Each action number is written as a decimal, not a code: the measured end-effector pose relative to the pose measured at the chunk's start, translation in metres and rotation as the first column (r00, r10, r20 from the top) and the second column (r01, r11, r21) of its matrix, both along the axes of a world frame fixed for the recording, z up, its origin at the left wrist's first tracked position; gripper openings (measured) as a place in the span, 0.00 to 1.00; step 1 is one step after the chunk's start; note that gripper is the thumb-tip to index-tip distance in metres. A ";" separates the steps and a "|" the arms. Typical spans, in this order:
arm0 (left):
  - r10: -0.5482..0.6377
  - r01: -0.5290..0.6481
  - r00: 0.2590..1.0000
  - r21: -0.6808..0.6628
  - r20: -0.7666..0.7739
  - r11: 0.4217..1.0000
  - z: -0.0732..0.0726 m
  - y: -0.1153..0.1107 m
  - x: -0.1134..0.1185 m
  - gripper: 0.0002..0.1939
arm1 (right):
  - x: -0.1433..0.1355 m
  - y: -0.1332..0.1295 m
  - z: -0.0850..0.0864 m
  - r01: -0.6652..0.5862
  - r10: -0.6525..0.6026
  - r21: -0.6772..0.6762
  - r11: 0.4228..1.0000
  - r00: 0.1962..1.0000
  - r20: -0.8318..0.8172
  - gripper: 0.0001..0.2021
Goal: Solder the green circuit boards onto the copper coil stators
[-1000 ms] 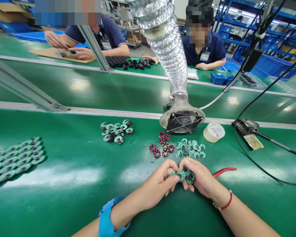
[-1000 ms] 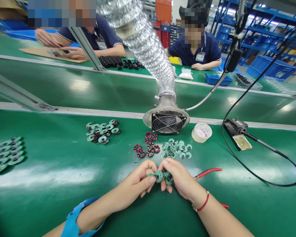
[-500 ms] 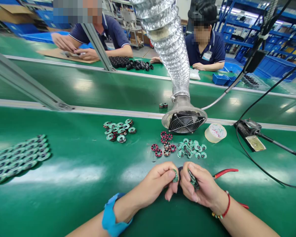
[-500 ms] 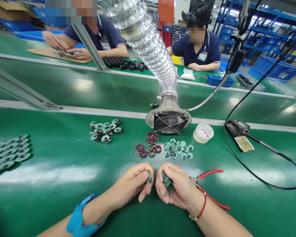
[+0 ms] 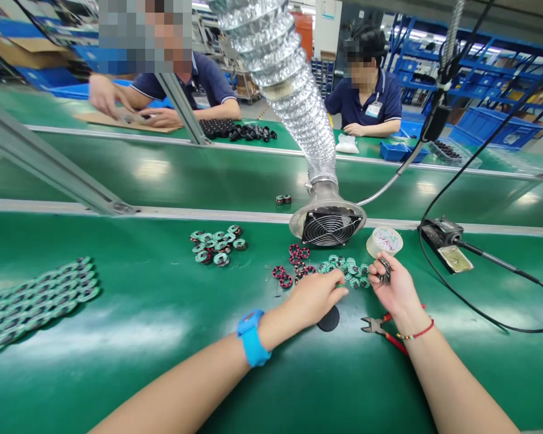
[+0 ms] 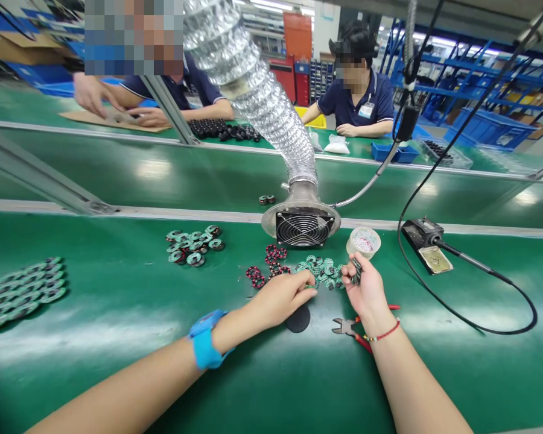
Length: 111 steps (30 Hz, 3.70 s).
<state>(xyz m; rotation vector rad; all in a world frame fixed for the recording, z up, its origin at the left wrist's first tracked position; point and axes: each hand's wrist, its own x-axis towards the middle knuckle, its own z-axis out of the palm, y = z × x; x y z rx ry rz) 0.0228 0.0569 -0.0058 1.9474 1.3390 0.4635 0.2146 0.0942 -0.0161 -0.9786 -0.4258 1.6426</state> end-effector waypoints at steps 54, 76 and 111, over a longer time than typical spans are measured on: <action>0.062 0.132 0.890 0.386 -0.452 0.913 -0.036 0.008 0.019 0.23 | 0.045 -0.075 0.000 -0.725 -0.107 0.227 0.650 0.209 0.972 0.17; 0.509 -0.401 0.754 0.322 -0.416 0.858 -0.033 0.071 0.038 0.17 | 0.087 -0.065 -0.014 -0.448 -0.234 0.459 0.767 0.471 0.851 0.11; 0.300 -0.207 0.853 0.249 -0.428 0.946 -0.009 0.022 0.010 0.06 | 0.193 0.005 -0.044 0.115 -0.191 0.168 0.979 0.807 0.558 0.21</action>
